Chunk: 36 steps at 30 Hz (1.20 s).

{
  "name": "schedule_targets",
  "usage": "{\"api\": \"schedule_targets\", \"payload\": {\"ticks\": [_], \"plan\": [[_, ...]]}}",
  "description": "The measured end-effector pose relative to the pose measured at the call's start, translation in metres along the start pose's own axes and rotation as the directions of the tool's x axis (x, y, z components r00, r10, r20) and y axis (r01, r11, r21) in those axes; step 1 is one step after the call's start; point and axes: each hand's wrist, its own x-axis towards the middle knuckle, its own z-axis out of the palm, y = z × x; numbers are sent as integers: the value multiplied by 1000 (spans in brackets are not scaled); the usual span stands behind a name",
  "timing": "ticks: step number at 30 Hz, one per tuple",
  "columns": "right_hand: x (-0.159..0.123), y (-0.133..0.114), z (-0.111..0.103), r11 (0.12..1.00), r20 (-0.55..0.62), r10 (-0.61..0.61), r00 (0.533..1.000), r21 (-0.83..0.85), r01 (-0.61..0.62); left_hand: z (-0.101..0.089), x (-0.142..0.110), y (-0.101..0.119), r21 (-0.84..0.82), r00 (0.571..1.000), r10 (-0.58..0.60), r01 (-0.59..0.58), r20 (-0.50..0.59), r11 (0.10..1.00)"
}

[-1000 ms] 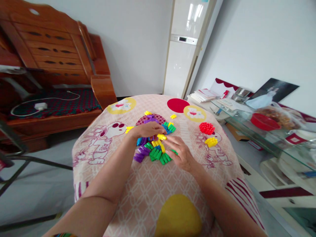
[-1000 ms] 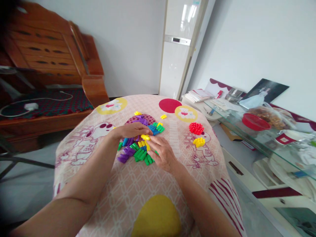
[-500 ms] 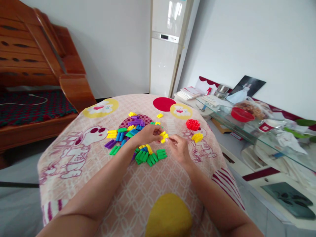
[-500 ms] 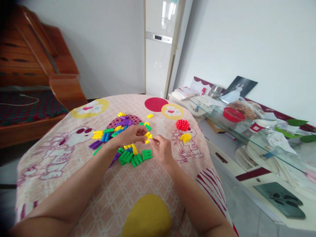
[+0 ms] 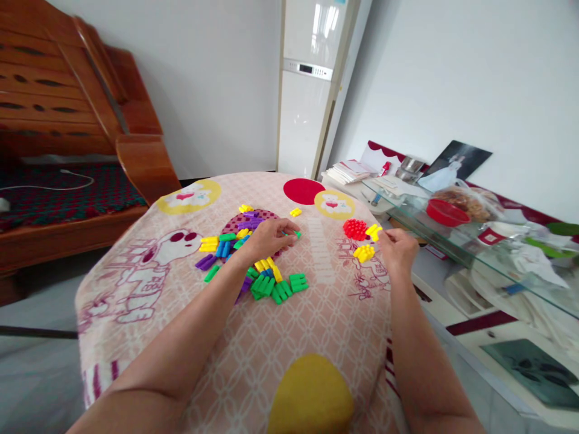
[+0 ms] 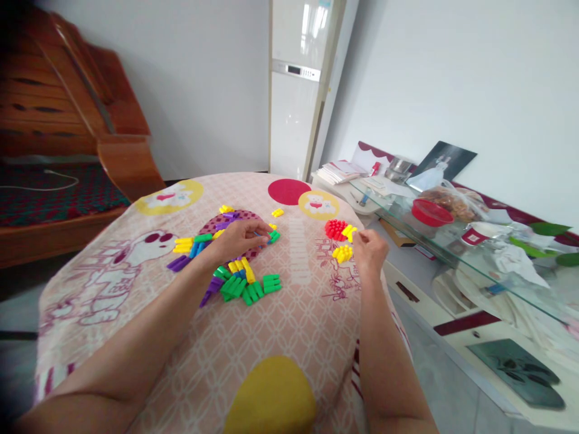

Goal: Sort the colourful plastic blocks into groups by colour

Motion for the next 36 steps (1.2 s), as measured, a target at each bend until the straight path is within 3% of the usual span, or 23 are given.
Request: {"api": "schedule_targets", "payload": {"ticks": [4,10,12,15,17,20,25,29,33,36], "plan": [[16,34,-6,965,-23,79,997,-248,-82,-14,3,-9,67,999,10,-7,-47,998],[6,47,17,935,78,74,994,-352,-42,-36,0,-14,69,997,-32,36,-68,997],[5,50,19,937,146,76,986,-350,-20,-44,-3,-12,145,998,-60,60,-4,988],[8,52,16,926,226,103,969,-376,-11,-50,-8,-8,298,970,-114,47,214,954],[8,49,13,904,217,120,969,-427,-16,-47,-10,-7,373,934,-134,1,332,928],[5,36,8,894,128,73,989,-449,-7,-32,-11,-12,465,910,-128,-77,394,882],[-11,6,10,968,27,-87,996,-233,91,-10,-7,-20,578,898,-103,-184,428,795],[-38,-16,27,972,146,-218,965,121,201,-9,-5,-13,516,932,-64,-139,356,845],[-74,-43,43,891,377,-359,854,411,193,-6,-5,-4,342,931,-17,-118,366,932],[-97,-62,48,843,456,-447,770,502,192,2,-5,0,299,928,-4,-115,371,947]]}}
